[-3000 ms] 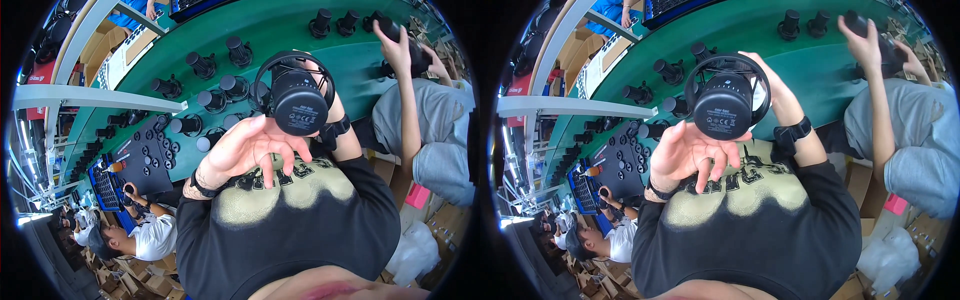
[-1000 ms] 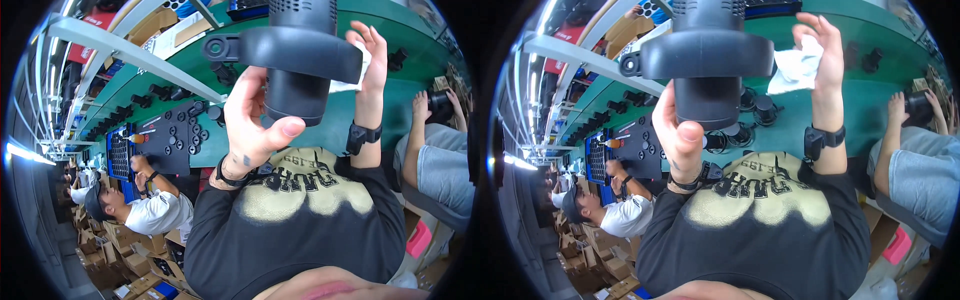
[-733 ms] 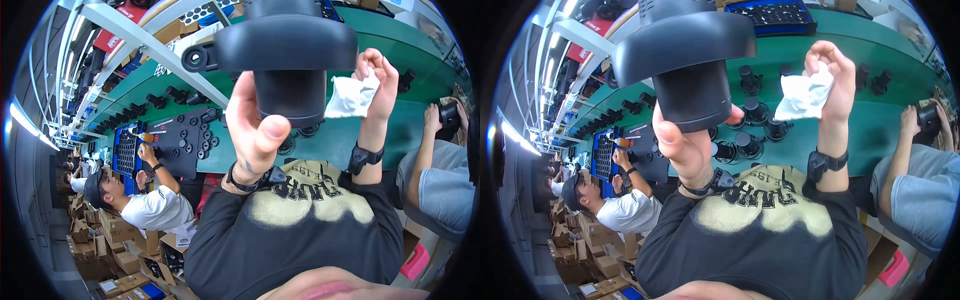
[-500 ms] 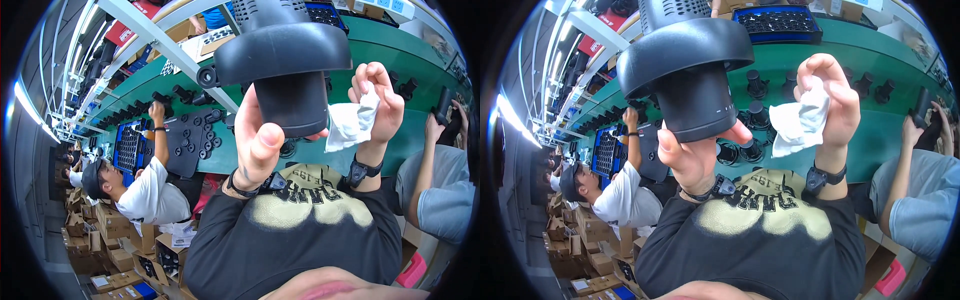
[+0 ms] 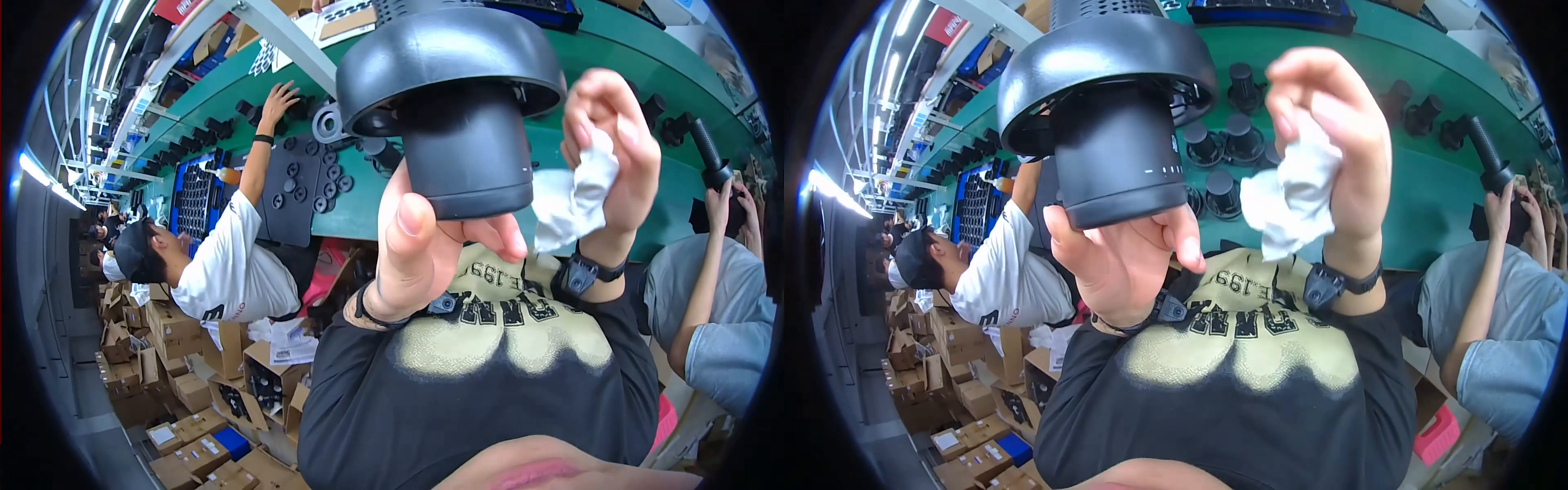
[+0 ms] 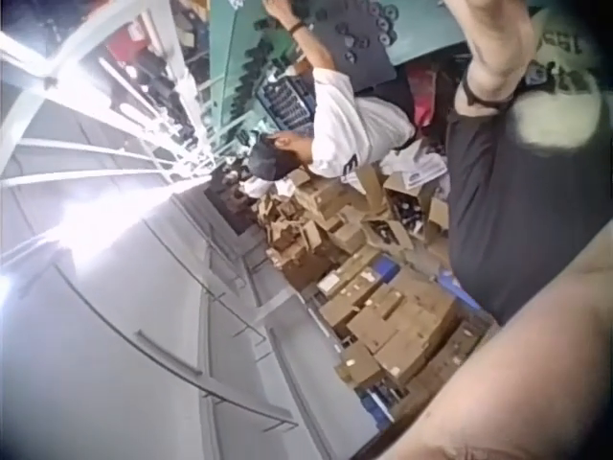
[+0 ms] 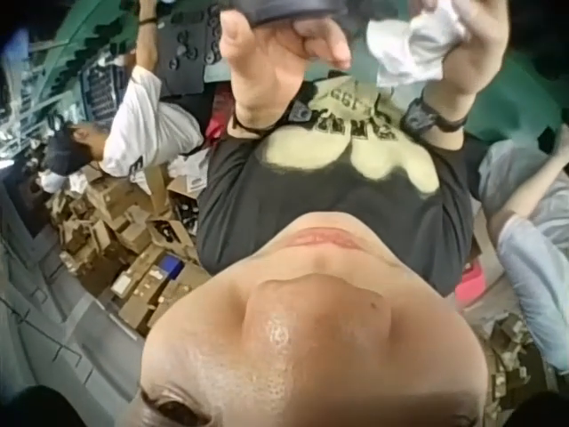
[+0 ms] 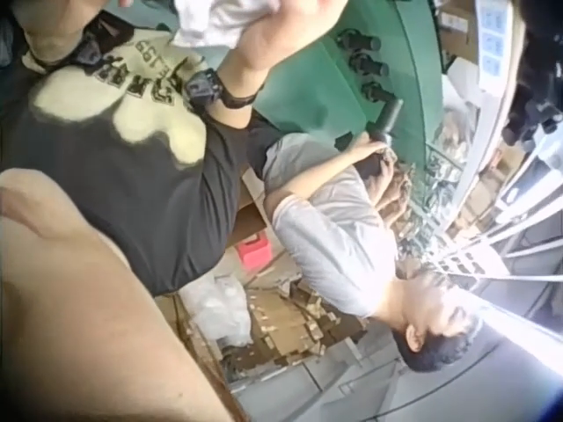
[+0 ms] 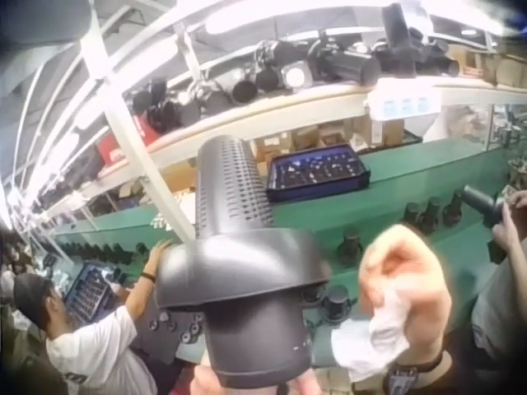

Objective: The person picks up a microphone, wipes it and its stand with a cloth, and turns it over to wipe the bottom before setting it down. They repeat this process, picking up and wiping three more microphones in sequence.

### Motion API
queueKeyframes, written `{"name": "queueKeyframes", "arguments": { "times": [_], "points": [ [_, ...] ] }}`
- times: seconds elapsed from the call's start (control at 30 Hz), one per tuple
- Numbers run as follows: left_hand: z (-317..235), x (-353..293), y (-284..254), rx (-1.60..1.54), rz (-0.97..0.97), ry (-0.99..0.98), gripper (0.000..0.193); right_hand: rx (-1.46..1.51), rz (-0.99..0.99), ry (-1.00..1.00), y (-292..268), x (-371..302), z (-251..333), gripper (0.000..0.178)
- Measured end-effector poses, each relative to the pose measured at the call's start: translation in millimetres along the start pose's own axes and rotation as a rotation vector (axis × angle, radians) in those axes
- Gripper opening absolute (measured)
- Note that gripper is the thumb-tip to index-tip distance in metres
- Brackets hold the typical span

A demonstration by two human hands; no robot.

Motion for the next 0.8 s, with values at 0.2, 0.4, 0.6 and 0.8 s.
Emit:
{"name": "queueKeyframes", "arguments": {
  "times": [0.2, 0.4, 0.6, 0.8],
  "points": [
    [17, 0, 1, -0.054, -0.041, -0.127, 0.098, 0.037, -0.187, 0.204, -13, 21, -40, 0.049],
    [20, -9, -7, -0.131, -0.108, -0.190, 0.098, 0.067, -0.029, 0.382, -24, 35, -74, 0.055],
    [25, -9, -16, -0.237, -0.165, -0.202, 0.096, 0.290, 0.002, 0.594, -23, 45, -111, 0.056],
    [13, -9, -32, -0.274, -0.124, -0.180, 0.074, 0.246, -0.036, 0.708, 1, 54, -136, 0.055]
  ]
}}
Point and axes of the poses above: each hand's wrist, its own x-axis towards the middle knuckle, its own y-axis out of the palm, z = x × y, the point moved 9 cm from there along x, towards the middle knuckle, and after that the axes turned 1 degree about -z, right-handed, at the moved point
